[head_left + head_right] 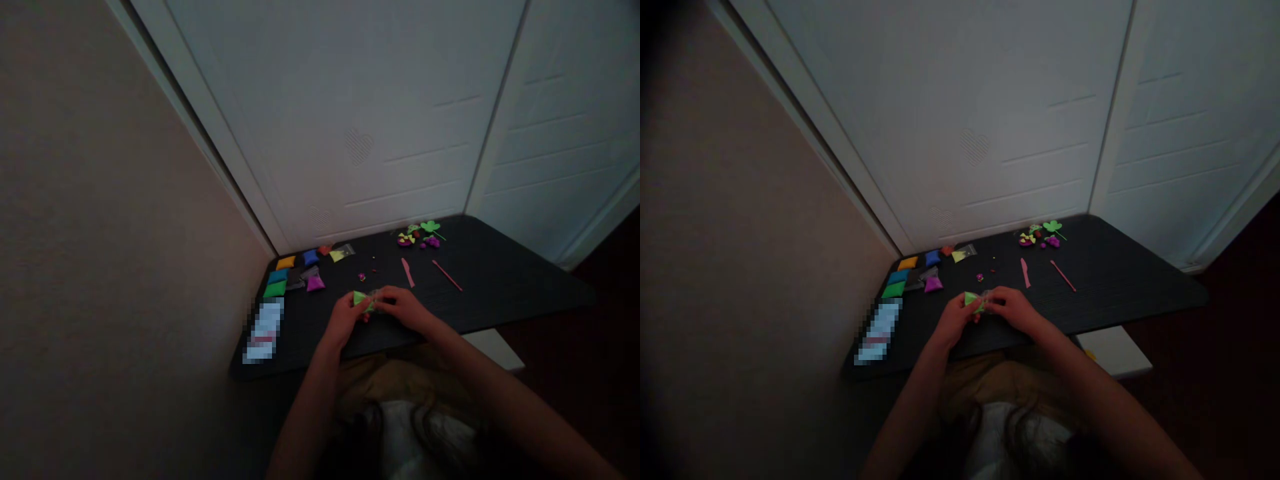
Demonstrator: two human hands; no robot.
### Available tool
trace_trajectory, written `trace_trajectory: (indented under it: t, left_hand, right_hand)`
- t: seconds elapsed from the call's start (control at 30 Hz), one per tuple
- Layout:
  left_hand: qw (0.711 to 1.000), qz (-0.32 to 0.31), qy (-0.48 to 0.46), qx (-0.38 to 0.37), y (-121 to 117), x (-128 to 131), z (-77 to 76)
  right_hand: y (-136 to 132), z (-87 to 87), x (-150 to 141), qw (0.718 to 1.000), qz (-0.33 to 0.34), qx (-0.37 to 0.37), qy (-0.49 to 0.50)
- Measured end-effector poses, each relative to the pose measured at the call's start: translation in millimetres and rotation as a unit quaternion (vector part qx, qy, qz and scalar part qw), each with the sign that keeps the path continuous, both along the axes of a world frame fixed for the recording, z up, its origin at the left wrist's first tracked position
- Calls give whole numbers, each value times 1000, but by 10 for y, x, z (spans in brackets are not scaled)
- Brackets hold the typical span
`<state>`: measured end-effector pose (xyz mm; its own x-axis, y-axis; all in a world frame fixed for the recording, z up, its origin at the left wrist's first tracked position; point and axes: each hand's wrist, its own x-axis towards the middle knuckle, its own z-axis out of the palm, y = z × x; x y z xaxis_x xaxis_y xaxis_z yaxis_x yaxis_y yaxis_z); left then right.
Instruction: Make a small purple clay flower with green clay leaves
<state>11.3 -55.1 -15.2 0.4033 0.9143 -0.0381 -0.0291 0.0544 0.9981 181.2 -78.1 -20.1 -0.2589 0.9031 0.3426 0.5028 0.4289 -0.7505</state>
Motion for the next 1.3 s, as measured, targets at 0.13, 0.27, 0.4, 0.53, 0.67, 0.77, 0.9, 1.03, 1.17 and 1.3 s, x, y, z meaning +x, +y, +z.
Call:
trace_trajectory:
  t: [0.13,0.27,0.4,0.53,0.67,0.77,0.9,1.03,1.17,1.3]
  left_hand:
    - [1000,-3,6,2,1,-1,1]
    - [1000,4,7,3,27,3,-34]
    - [1000,7,-4,-2,42,10,-57]
    - [1000,6,-12,-6,38,8,-49]
    - [1000,5,-15,-9,30,3,-29]
    - [1000,0,-17,-10,25,4,-13]
    - [1000,-5,-20,-10,26,3,-6]
    - [999,-1,-25,-20,44,2,-15]
    - [998,20,-39,-34,78,1,-42]
    - [996,46,-48,-51,120,-12,-83]
  right_hand:
    - [-6,-12,4,1000,11,-5,-23]
    - [7,-44,8,999,11,-10,-28]
    - [9,-40,0,1000,8,-5,-11]
    - [-3,-1,-11,1000,2,5,6]
    - [-2,-1,-14,1000,5,3,-2]
    - [5,-27,-9,1000,12,-2,-20]
    - [7,-46,-5,999,14,-13,-33]
    - [8,-30,-9,999,14,-29,-13]
    - [15,-22,15,998,-5,-46,38]
    - [40,-54,79,990,-59,-69,106]
